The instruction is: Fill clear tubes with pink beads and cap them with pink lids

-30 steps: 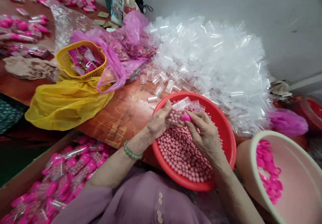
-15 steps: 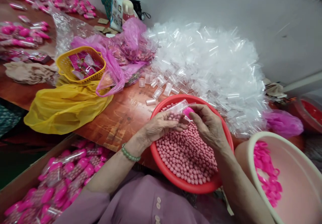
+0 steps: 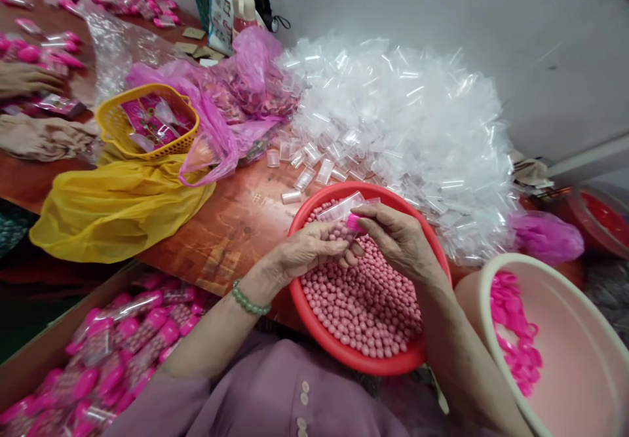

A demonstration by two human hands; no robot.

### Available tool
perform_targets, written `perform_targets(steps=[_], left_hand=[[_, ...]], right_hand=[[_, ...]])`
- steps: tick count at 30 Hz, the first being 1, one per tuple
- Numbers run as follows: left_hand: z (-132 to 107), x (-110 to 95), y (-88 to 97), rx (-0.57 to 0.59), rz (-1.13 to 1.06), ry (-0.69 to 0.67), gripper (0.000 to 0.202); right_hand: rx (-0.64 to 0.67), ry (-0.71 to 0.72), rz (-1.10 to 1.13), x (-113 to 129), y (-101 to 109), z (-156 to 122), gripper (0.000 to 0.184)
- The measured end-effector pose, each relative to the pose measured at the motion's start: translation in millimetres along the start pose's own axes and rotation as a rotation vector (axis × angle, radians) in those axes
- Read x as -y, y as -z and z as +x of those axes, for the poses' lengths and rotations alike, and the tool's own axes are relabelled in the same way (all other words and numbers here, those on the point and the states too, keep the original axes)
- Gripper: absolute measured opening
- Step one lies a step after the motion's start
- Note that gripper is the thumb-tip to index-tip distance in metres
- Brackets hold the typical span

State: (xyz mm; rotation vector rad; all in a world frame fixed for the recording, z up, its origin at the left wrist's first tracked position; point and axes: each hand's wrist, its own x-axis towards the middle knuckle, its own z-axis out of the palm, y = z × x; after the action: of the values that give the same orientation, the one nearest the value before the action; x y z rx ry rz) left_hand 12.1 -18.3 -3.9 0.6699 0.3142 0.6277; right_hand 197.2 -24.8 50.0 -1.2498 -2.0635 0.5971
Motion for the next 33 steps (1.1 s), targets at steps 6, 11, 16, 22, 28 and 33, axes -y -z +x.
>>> perform_targets(steps=[6, 11, 16, 22, 28, 33], left_hand=[[0, -1, -1.3, -0.031, 0.021, 0.006, 0.027], [0, -1, -3.6, -0.087, 0.031, -0.035, 0.027], [0, -1, -3.0, -0.098, 0.019, -0.02, 0.028], [0, 1, -0.9, -0.073, 0.038, -0.027, 0.025], [0, 1, -4.2, -0.083, 0.084, -0.012, 0.029], [0, 2, -4.0, -0.032, 0.158, 0.018, 0.028]], right_hand=[[0.099, 0.087, -0.153, 3, 22, -2, 0.018], [0.119, 0.087, -0.278, 7, 30, -5, 0.019], [-0.064, -0.003, -0.121, 5, 20, -2, 0.018], [0.049, 0.002, -0.048, 0, 12, -1, 0.019], [0.199, 0.068, -0.119, 3, 23, 1, 0.019], [0.372, 0.127, -0.263, 14, 33, 11, 0.023]])
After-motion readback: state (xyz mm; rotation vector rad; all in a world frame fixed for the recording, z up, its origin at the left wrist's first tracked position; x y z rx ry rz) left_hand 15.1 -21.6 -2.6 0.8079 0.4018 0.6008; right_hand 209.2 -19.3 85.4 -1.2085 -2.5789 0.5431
